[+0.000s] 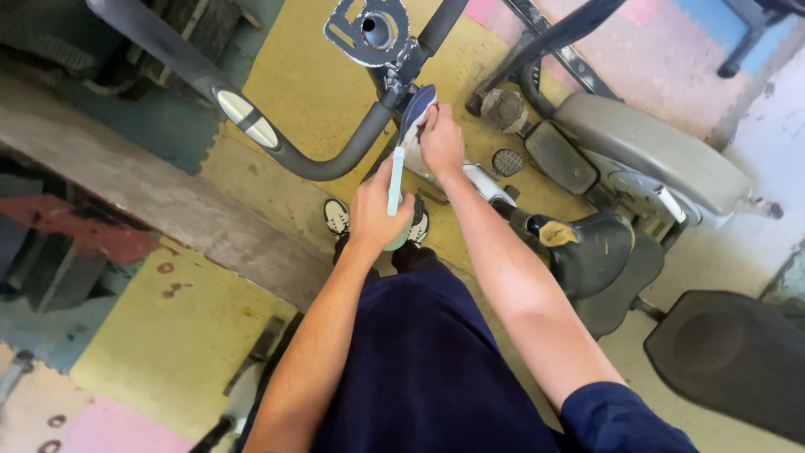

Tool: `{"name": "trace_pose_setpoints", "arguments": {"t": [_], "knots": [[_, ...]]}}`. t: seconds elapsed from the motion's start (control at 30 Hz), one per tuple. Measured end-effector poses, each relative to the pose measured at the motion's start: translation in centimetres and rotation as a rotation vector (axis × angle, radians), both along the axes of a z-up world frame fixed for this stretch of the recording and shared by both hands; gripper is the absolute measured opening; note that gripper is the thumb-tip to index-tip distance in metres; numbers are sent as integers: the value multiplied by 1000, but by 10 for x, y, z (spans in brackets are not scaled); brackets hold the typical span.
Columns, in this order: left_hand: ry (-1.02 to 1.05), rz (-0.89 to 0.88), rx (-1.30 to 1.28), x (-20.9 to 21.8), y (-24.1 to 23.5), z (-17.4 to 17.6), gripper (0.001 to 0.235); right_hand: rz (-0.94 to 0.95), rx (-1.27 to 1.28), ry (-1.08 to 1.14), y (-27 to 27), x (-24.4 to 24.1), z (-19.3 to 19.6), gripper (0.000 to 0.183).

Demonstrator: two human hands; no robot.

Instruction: The person cleans a stationary exercise bike using a spray bottle and a cloth. They spray the frame, pedals, seat, and handlebars, then wipe each surface thoroughly with the cloth.

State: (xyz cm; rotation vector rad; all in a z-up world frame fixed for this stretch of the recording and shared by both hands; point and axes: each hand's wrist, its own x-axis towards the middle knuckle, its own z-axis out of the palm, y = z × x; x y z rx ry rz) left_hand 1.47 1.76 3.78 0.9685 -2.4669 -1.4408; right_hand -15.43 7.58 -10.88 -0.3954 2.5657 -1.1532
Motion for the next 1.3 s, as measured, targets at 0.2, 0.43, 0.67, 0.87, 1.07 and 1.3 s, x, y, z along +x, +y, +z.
{"name": "trace_pose_setpoints", "arguments": {"t": [0.2,0.43,0.67,0.87,1.07,1.3], "knots": [[-55,74,5,2,18,-13,65,94,167,-42,3,-43,-69,35],[-76,38,66,5,19,-31,50,378,101,-382,50,-56,17,22],[67,-48,64,11,5,-89,41,150,-48,-412,114,-34,-39,12],[-169,-43,172,4,-7,-116,38,129,23,-380,135,5,-10,16],[-286,-23,158,2,-4,-154,32,69,65,-457,151,23,-6,23],[-229,-8,130,-3,1,-170,32,134,160,-424,154,7,-11,24]]}}
